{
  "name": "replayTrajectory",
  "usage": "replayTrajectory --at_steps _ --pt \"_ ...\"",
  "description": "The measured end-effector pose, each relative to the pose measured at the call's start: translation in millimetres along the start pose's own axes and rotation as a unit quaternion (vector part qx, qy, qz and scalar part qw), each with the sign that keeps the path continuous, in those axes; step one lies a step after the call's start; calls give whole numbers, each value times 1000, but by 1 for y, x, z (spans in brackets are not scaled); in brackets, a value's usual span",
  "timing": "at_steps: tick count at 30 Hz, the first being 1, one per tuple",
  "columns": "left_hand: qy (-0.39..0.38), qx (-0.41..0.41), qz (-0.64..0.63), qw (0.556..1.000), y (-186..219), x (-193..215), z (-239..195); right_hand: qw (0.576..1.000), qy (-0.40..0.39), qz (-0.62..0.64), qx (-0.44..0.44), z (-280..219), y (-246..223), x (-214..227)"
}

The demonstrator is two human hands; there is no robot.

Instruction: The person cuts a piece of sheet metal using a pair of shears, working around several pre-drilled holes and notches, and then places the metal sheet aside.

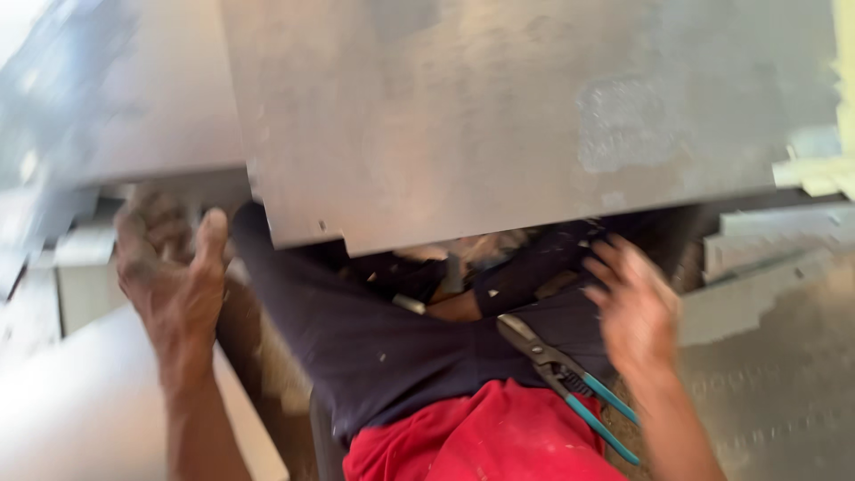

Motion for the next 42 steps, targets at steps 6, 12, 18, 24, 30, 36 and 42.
replayTrajectory --at_steps 6,12,18,24,30,36,42 --pt "-190 195 -254 928 -2 -72 -3 995 -4 75 72 64 -25 -55" --pt "-107 262 -422 861 -34 -89 -27 991 0 72 115 36 -37 -41" --pt "-118 284 -288 907 -58 -110 -120 986 149 66 39 -36 -8 51" --pt "-233 261 -291 890 63 -164 -133 924 317 215 -10 -23 -42 94" --pt "-348 107 -298 882 228 -258 -80 958 109 223 144 6 -106 59" --pt "-330 51 -367 868 320 -384 -56 925 229 295 64 122 -164 132" --pt "-344 55 -345 872 369 -413 -41 959 121 255 -27 221 -184 214"
Point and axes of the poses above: each hand's wrist, its own z-axis towards the middle knuckle, its own x-axis out of the back of the hand, y = z × x, the point moved 4 cm from there along z, towards the middle knuckle, and after that the axes turned 6 degrees about -y, right-handed, at the moved point
